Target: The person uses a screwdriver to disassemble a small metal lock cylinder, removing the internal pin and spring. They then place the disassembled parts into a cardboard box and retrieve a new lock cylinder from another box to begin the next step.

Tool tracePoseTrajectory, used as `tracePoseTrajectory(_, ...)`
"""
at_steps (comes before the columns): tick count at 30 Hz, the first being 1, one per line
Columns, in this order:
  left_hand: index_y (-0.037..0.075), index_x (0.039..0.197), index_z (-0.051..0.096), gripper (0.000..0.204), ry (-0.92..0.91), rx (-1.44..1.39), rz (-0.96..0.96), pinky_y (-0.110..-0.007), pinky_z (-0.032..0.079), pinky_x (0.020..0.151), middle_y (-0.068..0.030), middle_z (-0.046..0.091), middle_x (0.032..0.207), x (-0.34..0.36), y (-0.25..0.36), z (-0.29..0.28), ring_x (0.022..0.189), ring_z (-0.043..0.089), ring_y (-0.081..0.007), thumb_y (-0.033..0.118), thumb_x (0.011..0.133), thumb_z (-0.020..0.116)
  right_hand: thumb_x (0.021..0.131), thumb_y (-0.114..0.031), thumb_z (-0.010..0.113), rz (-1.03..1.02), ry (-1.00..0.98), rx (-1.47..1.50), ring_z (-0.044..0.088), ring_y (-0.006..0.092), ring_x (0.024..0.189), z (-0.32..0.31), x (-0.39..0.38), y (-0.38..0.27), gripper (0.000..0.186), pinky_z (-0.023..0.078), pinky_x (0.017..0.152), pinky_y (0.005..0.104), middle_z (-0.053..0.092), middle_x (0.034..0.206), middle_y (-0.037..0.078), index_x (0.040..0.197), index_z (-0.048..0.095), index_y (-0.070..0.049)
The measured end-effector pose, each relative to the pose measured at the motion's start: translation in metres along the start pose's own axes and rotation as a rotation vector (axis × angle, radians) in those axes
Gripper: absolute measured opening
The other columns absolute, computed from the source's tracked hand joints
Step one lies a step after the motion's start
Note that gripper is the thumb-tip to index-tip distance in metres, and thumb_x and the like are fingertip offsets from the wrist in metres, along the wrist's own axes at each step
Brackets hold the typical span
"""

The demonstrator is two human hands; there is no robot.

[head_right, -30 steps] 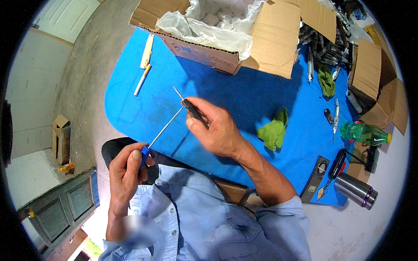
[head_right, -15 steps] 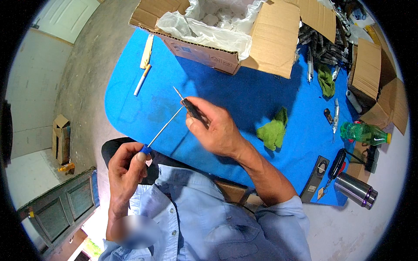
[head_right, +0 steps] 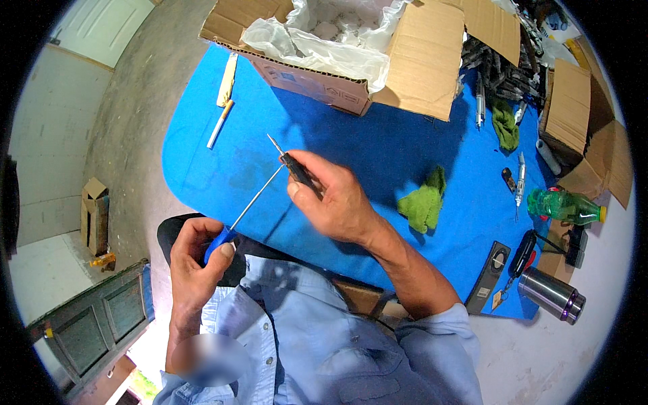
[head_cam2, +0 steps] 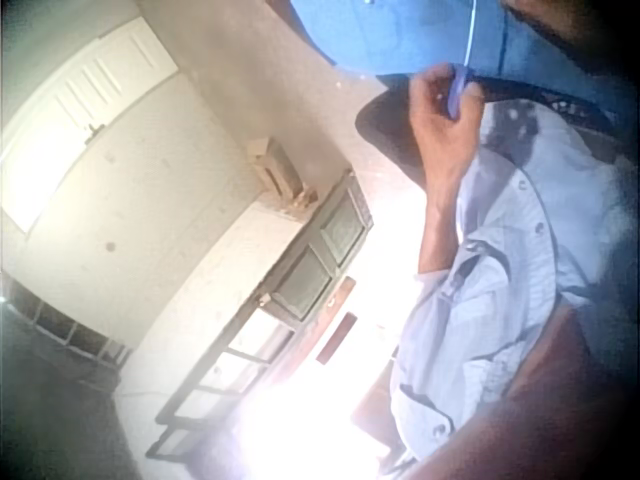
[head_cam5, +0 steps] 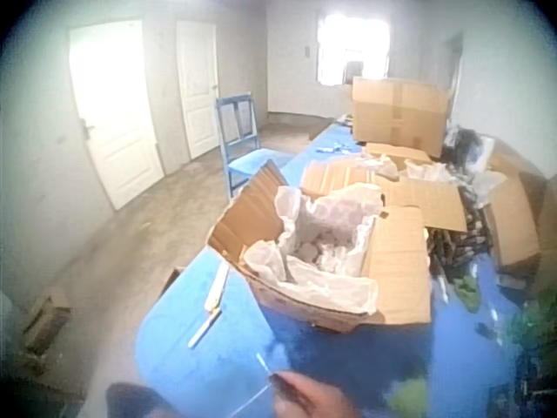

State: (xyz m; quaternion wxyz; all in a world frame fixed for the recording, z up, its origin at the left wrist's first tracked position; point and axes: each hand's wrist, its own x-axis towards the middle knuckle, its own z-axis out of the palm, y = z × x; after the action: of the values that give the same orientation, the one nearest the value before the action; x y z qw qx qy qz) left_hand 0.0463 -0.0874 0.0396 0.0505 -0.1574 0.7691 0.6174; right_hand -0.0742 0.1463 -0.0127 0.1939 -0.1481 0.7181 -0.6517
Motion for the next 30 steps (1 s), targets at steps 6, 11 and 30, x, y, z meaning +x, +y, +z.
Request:
tracePoseTrajectory(6,-0.001,0.111,0.062,0.022,-0.012,-0.069,-0.111,-0.020,0.044,0.054,-0.0025,0.065,0.081,-0.002,0.011,-0.002,0.064,0.058,-0.0058,0.018,0.100,0.067,0.095,-0.009,0.065,-0.008,0.016,0.017,0.052,0.0063,0.072,0.001,0.000,0.000,0.039,0.045,0.062,0.0250,0.058,0.085,0.000,0.131,0.059,0.005)
tracePoseTrajectory(11,0.000,0.109,0.065,0.026,-0.035,-0.129,-0.099,-0.020,0.041,0.049,-0.0051,0.068,0.081,-0.002,0.007,-0.002,0.058,0.055,-0.0046,0.025,0.107,0.057,0.095,-0.009,0.065,0.008,0.007,0.037,0.052,0.0057,0.072,0.001,0.000,-0.001,0.040,0.045,0.062,0.0242,0.058,0.085,0.000,0.132,0.058,0.006)
tracePoseTrajectory(30,-0.001,0.112,0.063,0.021,-0.027,-0.120,-0.133,-0.021,0.045,0.056,-0.0039,0.067,0.085,-0.003,0.007,-0.002,0.064,0.057,-0.0058,0.016,0.100,0.065,0.096,-0.009,0.066,-0.004,0.012,0.012,0.051,0.0064,0.071,0.001,0.000,0.002,0.039,0.045,0.061,0.0253,0.057,0.084,0.001,0.131,0.058,0.005)
